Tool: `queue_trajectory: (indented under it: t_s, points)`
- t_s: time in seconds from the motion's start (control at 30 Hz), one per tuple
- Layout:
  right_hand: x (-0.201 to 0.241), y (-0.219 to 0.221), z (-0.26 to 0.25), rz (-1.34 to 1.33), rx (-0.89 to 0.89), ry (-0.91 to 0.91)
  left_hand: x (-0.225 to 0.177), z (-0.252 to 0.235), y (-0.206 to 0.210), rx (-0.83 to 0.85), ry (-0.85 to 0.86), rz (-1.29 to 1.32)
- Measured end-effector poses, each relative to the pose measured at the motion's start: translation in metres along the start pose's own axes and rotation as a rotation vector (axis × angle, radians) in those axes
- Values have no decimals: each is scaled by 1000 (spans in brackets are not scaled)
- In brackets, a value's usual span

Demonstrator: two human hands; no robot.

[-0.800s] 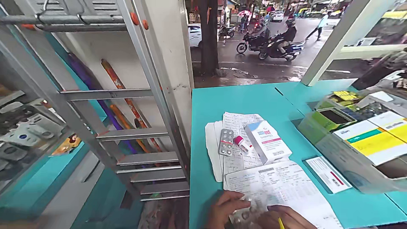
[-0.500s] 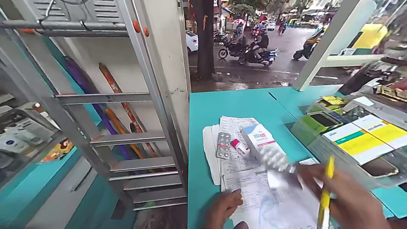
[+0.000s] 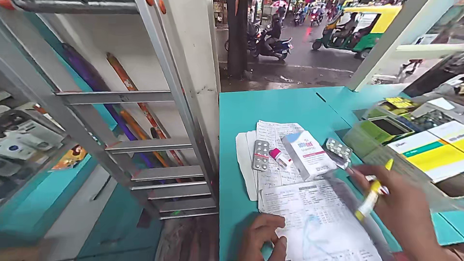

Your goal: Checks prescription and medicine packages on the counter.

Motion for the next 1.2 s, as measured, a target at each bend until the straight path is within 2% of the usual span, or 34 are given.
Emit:
queue_trajectory:
  t_s: [0.07, 0.13, 0.2, 0.57, 0.7, 1.2]
  points:
    - [20, 1, 35, -430, 6, 42, -1, -1, 0, -3, 0, 2]
    - [40, 18, 64, -903, 201, 138, -2, -2, 0, -16, 5, 4]
    - [49, 36, 86, -1157, 355, 209, -2, -2, -2, -21, -4, 48]
    - [52, 40, 92, -924, 313, 133, 7, -1, -8, -63, -54, 209]
    - [52, 41, 92, -927, 305, 129, 8, 0, -8, -93, -88, 254]
    - [50, 43, 93, -950, 323, 90, 9, 0, -6, -85, -39, 241]
Point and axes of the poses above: each hand's wrist, its own z-axis away from the middle knuckle, its own y-axis out of the palm, x = y × z, the point moved 4 cm from there along -z, towards the middle knuckle, and after that the axes turned 13 degrees about z, right-handed, at the moved point
